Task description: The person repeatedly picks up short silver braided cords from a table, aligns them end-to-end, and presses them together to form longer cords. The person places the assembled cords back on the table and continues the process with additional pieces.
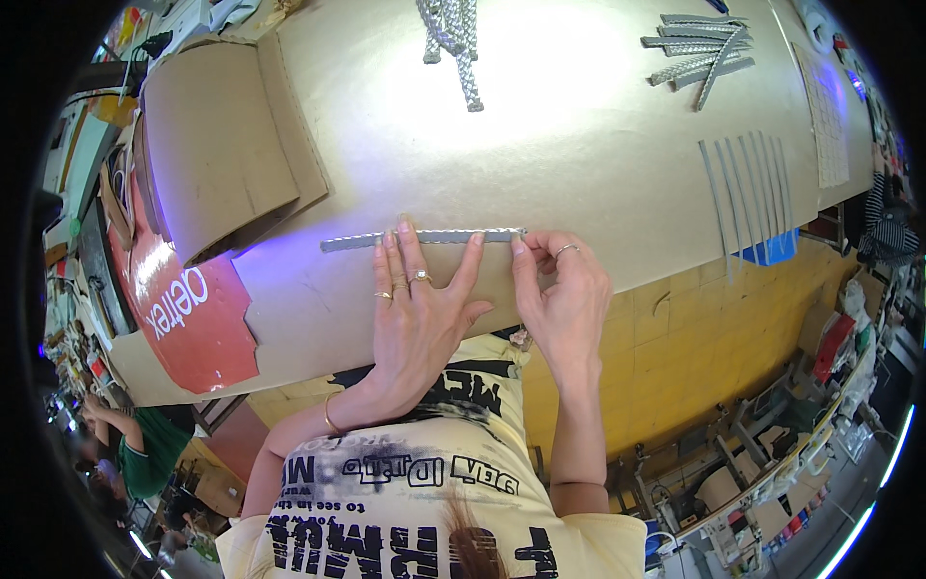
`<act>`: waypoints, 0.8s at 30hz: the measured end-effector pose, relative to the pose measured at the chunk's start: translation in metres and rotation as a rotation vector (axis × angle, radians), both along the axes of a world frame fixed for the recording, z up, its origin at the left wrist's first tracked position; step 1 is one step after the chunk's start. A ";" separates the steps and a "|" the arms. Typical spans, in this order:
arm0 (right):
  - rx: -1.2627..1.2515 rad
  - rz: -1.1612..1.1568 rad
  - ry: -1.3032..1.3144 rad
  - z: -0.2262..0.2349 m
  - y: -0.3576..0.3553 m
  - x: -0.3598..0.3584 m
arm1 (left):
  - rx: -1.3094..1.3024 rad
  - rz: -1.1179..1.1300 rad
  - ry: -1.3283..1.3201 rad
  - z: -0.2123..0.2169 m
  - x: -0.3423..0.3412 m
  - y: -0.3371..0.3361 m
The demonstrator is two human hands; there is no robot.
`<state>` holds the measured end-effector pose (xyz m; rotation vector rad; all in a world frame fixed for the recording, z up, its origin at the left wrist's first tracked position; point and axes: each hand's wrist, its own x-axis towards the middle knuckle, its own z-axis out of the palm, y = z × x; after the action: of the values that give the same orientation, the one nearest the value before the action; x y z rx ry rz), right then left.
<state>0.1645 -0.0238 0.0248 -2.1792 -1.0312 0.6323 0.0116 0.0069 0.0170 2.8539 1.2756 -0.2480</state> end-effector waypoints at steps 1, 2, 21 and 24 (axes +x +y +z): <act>0.007 0.004 -0.003 0.000 0.000 0.000 | -0.002 0.000 0.002 0.000 0.000 0.000; 0.000 0.000 -0.001 0.000 0.001 0.000 | -0.003 0.003 -0.006 0.000 0.000 0.000; -0.096 -0.078 0.119 0.005 0.009 0.013 | 0.017 -0.016 -0.013 -0.002 0.000 0.000; -0.193 -0.061 0.181 0.005 0.012 0.022 | 0.018 -0.019 -0.022 -0.001 -0.001 0.000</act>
<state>0.1864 -0.0114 0.0293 -2.2587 -0.8352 0.9141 0.0110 0.0073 0.0156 2.8763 1.2546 -0.2062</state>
